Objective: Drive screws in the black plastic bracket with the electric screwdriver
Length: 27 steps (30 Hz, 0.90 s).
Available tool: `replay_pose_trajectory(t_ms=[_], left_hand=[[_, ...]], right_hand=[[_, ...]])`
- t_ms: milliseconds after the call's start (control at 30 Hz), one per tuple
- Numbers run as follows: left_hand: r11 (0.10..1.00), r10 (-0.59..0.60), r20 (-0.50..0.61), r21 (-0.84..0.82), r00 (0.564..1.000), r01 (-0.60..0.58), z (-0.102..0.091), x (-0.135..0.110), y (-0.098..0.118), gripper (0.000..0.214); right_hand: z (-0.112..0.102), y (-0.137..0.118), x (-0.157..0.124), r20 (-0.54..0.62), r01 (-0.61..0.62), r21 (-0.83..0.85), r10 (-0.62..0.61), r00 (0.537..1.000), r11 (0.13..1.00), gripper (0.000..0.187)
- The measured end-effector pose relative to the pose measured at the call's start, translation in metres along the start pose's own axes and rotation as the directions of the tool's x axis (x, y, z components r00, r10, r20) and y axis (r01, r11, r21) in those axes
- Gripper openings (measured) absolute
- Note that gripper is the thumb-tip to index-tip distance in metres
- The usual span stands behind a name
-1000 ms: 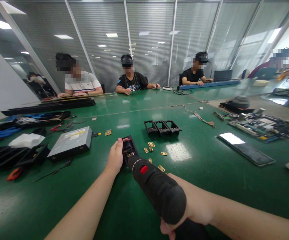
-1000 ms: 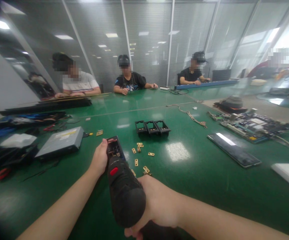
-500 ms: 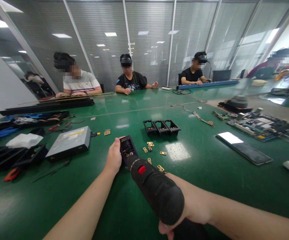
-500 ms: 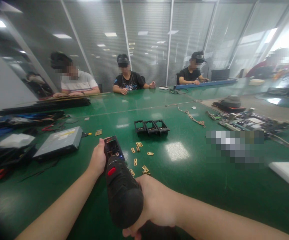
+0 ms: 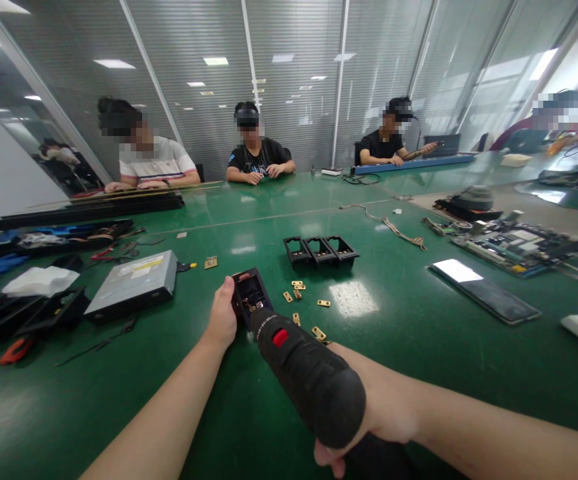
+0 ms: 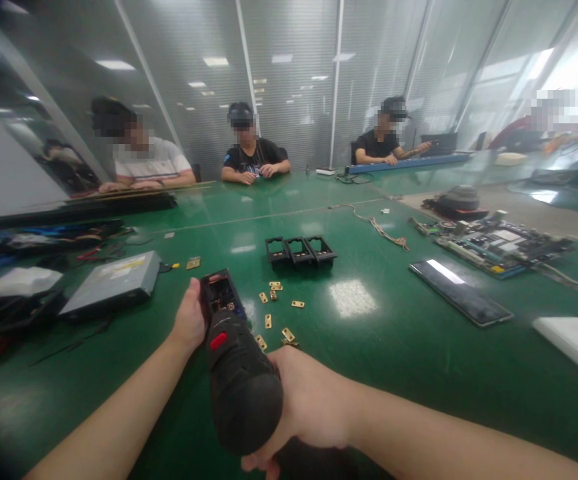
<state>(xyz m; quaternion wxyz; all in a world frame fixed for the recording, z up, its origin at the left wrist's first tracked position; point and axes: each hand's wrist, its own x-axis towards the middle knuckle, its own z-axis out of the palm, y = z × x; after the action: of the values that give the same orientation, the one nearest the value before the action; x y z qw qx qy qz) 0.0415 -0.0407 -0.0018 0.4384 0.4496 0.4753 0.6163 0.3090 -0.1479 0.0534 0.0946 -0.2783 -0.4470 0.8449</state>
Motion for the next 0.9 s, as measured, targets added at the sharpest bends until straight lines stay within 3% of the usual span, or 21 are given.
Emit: replay_pose_trajectory(t_ms=[100,367,633,900], left_hand=[[0.998,-0.028,0.052,-0.061,0.998,0.031,0.000,-0.005,0.004,0.079],[0.998,0.057,0.060,-0.029,0.997,-0.055,-0.001,-0.003,0.005,0.044],[0.996,-0.078,-0.012,-0.050,0.997,0.077,0.004,0.000,0.009,0.045],[0.995,-0.087,-0.025,-0.042,0.996,0.086,0.004,0.003,0.005,0.046]], right_hand=[[0.001,-0.003,-0.001,0.010,-0.011,-0.001,0.011,1.000,1.000,0.064],[0.005,-0.012,-0.003,0.019,0.016,-0.071,-0.015,1.000,0.997,0.057],[0.004,-0.008,-0.002,0.003,0.008,-0.057,-0.008,1.000,0.998,0.055],[0.004,-0.006,-0.002,0.008,0.014,-0.005,-0.014,1.000,1.000,0.049]])
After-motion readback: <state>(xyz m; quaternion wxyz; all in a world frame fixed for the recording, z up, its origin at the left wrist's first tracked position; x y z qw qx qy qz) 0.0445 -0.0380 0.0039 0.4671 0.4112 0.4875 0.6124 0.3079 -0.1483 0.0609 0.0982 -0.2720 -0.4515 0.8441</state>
